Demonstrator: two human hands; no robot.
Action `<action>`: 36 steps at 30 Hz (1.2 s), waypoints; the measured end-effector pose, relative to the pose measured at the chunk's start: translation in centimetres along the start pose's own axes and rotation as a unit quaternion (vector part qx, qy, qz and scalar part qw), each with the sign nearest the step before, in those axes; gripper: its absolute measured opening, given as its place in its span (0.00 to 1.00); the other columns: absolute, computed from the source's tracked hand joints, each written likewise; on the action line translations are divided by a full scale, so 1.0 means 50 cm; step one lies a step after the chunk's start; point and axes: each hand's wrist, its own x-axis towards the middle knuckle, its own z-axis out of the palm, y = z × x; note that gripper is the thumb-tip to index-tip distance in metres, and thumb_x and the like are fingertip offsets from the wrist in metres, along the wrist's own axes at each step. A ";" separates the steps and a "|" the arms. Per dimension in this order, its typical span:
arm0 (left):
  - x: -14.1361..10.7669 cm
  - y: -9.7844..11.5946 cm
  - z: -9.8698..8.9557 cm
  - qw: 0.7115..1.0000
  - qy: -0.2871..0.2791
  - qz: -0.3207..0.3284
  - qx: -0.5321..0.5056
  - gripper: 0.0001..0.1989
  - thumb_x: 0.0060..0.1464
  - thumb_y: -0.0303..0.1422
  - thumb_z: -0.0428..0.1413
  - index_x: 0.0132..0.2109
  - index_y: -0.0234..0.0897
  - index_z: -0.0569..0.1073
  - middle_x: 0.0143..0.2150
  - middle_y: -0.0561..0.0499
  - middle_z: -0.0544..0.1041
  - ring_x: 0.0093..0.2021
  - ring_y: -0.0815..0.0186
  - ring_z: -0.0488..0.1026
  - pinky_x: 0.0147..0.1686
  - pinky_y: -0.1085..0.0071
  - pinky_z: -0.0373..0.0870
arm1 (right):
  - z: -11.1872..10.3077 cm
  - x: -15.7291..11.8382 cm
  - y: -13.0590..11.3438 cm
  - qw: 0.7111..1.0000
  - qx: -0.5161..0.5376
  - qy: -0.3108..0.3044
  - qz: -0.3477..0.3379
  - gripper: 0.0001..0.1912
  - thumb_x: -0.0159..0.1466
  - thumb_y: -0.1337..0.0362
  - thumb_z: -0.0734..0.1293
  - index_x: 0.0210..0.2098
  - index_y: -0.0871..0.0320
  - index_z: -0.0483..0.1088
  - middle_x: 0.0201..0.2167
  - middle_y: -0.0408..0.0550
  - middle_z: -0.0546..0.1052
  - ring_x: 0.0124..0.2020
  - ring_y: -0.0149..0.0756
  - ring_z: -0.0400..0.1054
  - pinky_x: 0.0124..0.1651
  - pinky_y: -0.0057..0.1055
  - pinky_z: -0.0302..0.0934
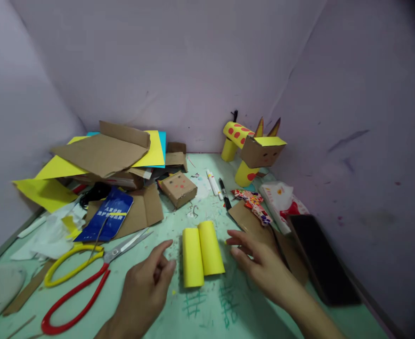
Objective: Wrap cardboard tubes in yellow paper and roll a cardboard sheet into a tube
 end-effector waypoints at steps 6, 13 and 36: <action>0.004 0.008 0.014 0.980 -0.030 0.176 0.082 0.52 0.42 0.32 0.61 0.67 0.49 0.37 0.69 0.43 0.49 0.66 0.45 0.49 0.59 0.48 0.58 | -0.014 0.008 -0.010 0.996 -0.022 -0.059 -0.057 0.55 0.47 0.64 0.75 0.67 0.55 0.43 0.68 0.55 0.49 0.68 0.49 0.41 0.67 0.49 0.37; 0.032 0.004 0.032 0.976 -0.137 0.144 0.089 0.61 0.34 0.22 0.60 0.66 0.53 0.30 0.71 0.43 0.38 0.67 0.39 0.40 0.59 0.37 0.50 | -0.004 0.061 -0.027 0.977 -0.037 -0.158 -0.138 0.66 0.39 0.65 0.80 0.68 0.50 0.38 0.69 0.54 0.45 0.68 0.52 0.39 0.66 0.52 0.34; 0.044 -0.002 0.012 0.971 -0.167 0.156 0.068 0.57 0.43 0.35 0.64 0.66 0.53 0.30 0.71 0.45 0.41 0.68 0.46 0.41 0.62 0.42 0.45 | 0.012 0.046 -0.011 0.968 -0.071 -0.180 -0.162 0.63 0.43 0.53 0.77 0.68 0.59 0.39 0.68 0.59 0.46 0.68 0.55 0.38 0.66 0.51 0.34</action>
